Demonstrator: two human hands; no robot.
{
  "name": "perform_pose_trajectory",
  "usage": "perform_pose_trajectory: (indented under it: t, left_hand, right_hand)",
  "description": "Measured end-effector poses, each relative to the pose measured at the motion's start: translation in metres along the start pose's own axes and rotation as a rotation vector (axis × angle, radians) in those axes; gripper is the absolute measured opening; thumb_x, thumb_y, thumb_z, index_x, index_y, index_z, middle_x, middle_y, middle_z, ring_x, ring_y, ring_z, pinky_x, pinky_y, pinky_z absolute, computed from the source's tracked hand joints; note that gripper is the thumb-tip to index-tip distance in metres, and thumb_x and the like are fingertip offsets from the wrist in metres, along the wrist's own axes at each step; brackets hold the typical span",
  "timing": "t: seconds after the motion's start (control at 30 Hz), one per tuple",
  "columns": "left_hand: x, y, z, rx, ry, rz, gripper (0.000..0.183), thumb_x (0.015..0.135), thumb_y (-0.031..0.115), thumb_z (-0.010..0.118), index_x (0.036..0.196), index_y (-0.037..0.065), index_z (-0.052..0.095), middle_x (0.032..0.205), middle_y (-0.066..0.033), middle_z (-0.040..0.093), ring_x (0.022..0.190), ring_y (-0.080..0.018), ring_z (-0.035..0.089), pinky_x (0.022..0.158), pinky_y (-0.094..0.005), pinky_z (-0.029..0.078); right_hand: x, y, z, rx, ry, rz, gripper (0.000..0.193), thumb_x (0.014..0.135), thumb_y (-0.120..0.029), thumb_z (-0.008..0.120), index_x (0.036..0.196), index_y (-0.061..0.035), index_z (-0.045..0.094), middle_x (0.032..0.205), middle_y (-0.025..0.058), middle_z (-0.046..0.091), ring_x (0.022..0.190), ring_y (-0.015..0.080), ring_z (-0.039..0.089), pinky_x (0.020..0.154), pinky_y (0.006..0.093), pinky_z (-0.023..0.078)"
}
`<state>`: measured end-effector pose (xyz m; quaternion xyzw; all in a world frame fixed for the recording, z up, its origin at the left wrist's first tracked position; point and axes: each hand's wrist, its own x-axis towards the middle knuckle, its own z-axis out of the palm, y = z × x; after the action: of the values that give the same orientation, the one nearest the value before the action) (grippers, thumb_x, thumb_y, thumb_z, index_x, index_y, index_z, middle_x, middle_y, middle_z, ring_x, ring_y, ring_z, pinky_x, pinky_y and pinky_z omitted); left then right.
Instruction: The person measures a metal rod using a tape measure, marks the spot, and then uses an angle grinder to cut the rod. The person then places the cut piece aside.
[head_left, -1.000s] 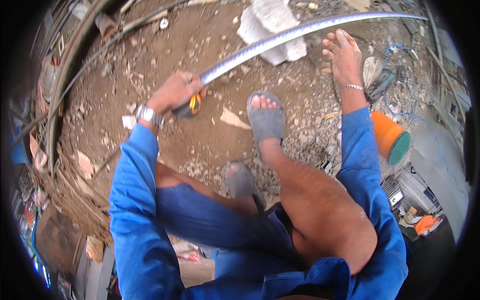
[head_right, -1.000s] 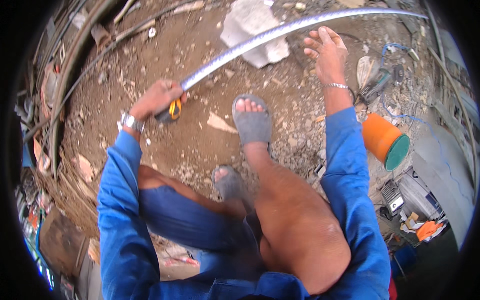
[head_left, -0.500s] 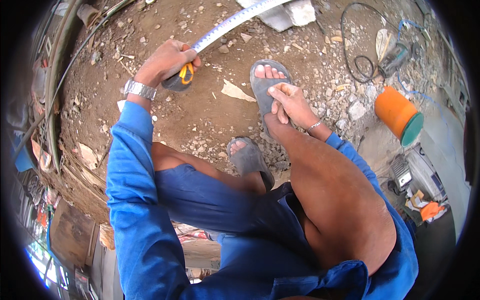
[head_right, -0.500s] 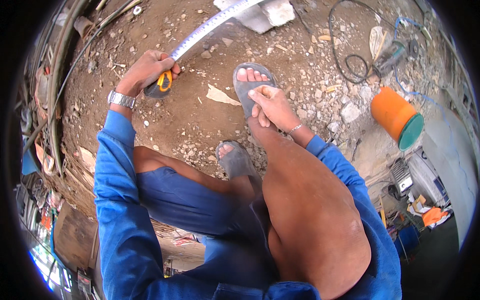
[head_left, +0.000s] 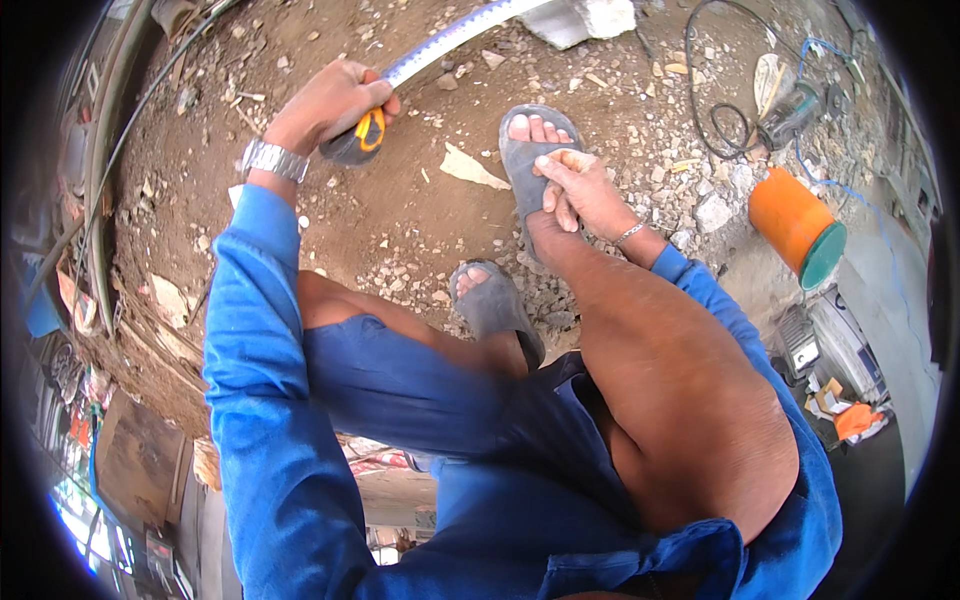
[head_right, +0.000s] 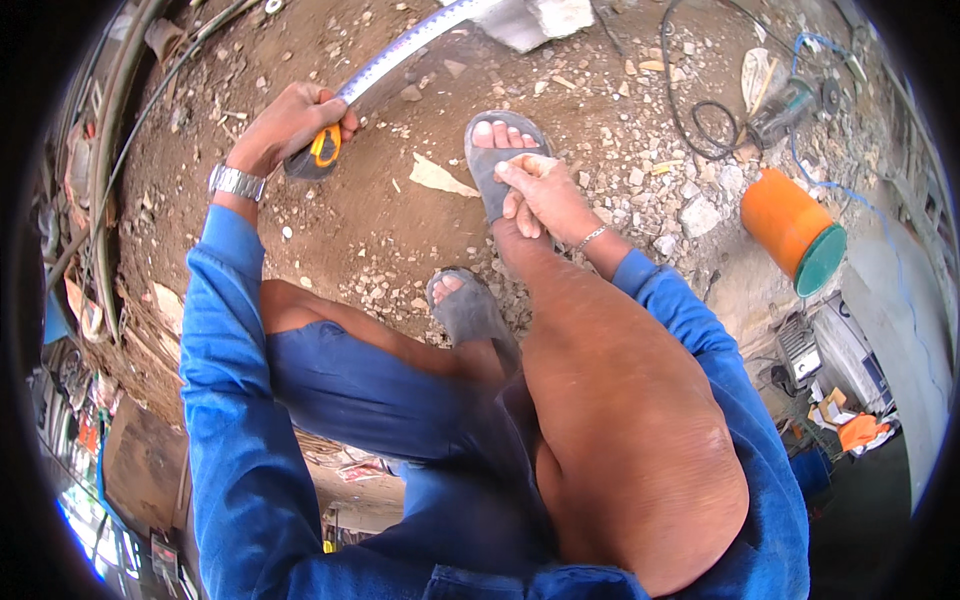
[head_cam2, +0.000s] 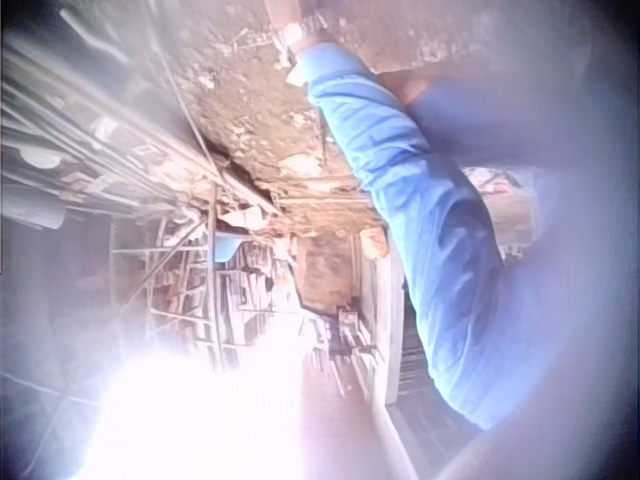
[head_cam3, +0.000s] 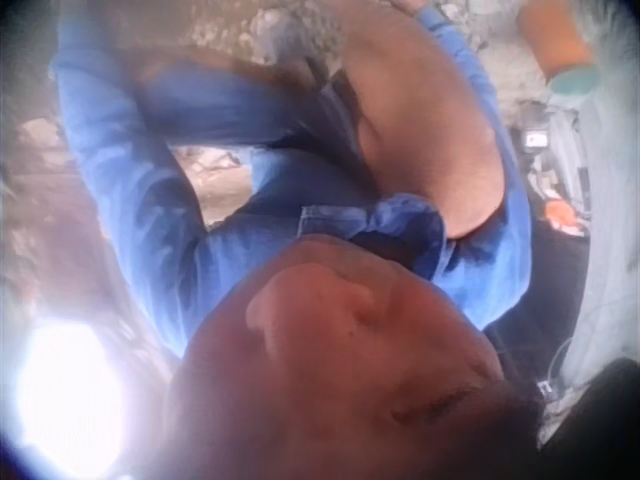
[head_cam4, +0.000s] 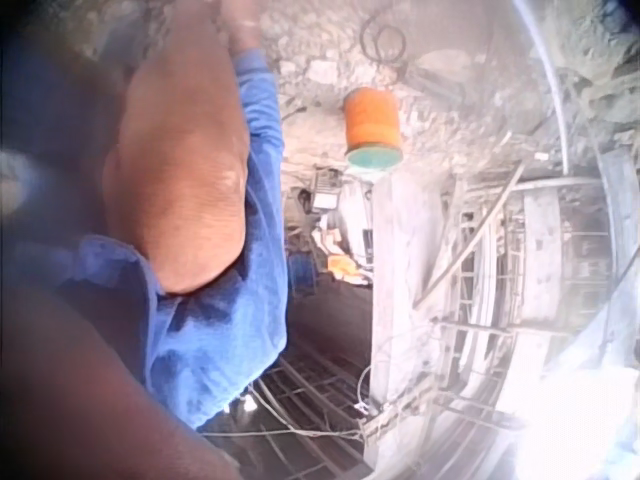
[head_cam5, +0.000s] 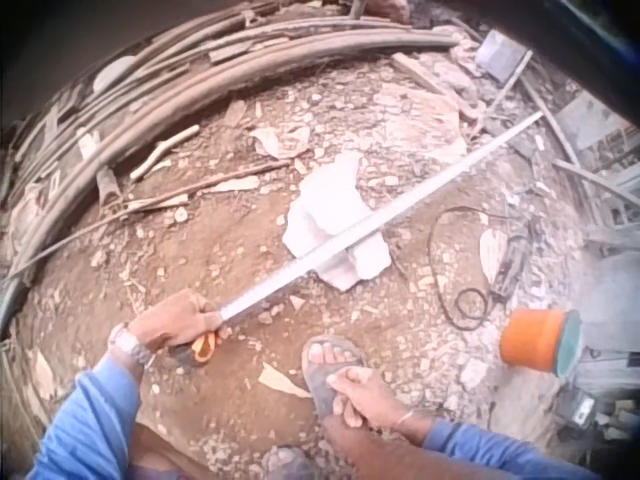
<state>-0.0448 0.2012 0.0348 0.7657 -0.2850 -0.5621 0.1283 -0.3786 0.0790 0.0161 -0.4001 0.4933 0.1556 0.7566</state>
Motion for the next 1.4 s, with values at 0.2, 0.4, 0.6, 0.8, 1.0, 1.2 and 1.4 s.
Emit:
perform_pose_trajectory:
  t: [0.2, 0.4, 0.6, 0.8, 1.0, 1.2, 1.4]
  left_hand:
    - [0.001, 0.001, -0.002, 0.027, -0.009, 0.114, 0.029, 0.086, 0.029, 0.06, 0.083, 0.007, 0.077, 0.076, -0.0034, 0.074, 0.07, -0.0139, 0.067, 0.07, -0.03, 0.053]
    - [-0.001, 0.001, -0.003, 0.06, -0.02, 0.062, 0.029, 0.09, 0.027, 0.06, 0.087, 0.003, 0.075, 0.08, -0.0041, 0.074, 0.072, -0.0125, 0.067, 0.071, -0.0285, 0.053]
    - [0.003, 0.0, -0.003, 0.042, -0.037, 0.055, 0.027, 0.091, 0.025, 0.06, 0.087, 0.003, 0.074, 0.081, -0.0048, 0.074, 0.073, -0.0127, 0.068, 0.072, -0.0284, 0.054]
    - [0.0, 0.003, -0.004, 0.023, -0.05, 0.019, 0.027, 0.092, 0.024, 0.058, 0.088, 0.002, 0.074, 0.081, -0.0057, 0.074, 0.075, -0.0125, 0.069, 0.073, -0.0279, 0.054]
    - [0.002, -0.002, 0.0, -0.031, -0.027, 0.068, 0.027, 0.088, 0.025, 0.058, 0.08, 0.006, 0.075, 0.076, -0.0024, 0.073, 0.069, -0.0114, 0.067, 0.069, -0.0294, 0.053]
    - [-0.002, 0.006, -0.005, -0.022, -0.066, 0.041, 0.028, 0.092, 0.025, 0.058, 0.087, 0.002, 0.074, 0.081, -0.0058, 0.074, 0.074, -0.0132, 0.069, 0.074, -0.029, 0.055]
    - [0.003, 0.001, -0.004, 0.001, -0.063, 0.025, 0.027, 0.091, 0.025, 0.059, 0.086, 0.003, 0.073, 0.08, -0.0052, 0.073, 0.074, -0.0129, 0.069, 0.073, -0.0287, 0.054]
  right_hand:
    - [0.004, 0.003, -0.004, 0.001, -0.022, -0.013, 0.027, 0.102, -0.026, 0.058, 0.1, 0.0009, 0.065, 0.063, 0.0068, 0.063, 0.035, 0.0097, 0.047, 0.033, 0.0237, 0.034]
    - [0.008, 0.005, -0.007, 0.018, -0.034, 0.001, 0.031, 0.102, -0.028, 0.059, 0.101, 0.0025, 0.064, 0.062, 0.0071, 0.062, 0.034, 0.0104, 0.046, 0.033, 0.0247, 0.033]
    - [0.007, 0.004, -0.006, 0.053, -0.04, 0.019, 0.03, 0.102, -0.028, 0.058, 0.101, 0.0024, 0.063, 0.062, 0.0076, 0.062, 0.034, 0.011, 0.046, 0.031, 0.0246, 0.033]
    - [0.008, 0.002, -0.005, 0.087, -0.053, 0.032, 0.03, 0.102, -0.028, 0.059, 0.101, 0.0014, 0.061, 0.061, 0.008, 0.062, 0.033, 0.0118, 0.047, 0.029, 0.0245, 0.033]
    - [0.008, 0.002, -0.007, 0.094, -0.054, 0.043, 0.03, 0.101, -0.028, 0.06, 0.101, 0.0023, 0.063, 0.062, 0.0086, 0.063, 0.033, 0.012, 0.046, 0.03, 0.0248, 0.033]
    - [0.009, 0.002, -0.009, 0.117, -0.064, 0.045, 0.028, 0.101, -0.027, 0.06, 0.1, 0.0017, 0.062, 0.062, 0.0088, 0.063, 0.033, 0.0128, 0.047, 0.03, 0.0251, 0.034]
    - [0.009, 0.003, -0.007, 0.152, -0.067, 0.048, 0.028, 0.101, -0.027, 0.062, 0.099, 0.0011, 0.062, 0.06, 0.0085, 0.062, 0.032, 0.0124, 0.047, 0.029, 0.0248, 0.033]
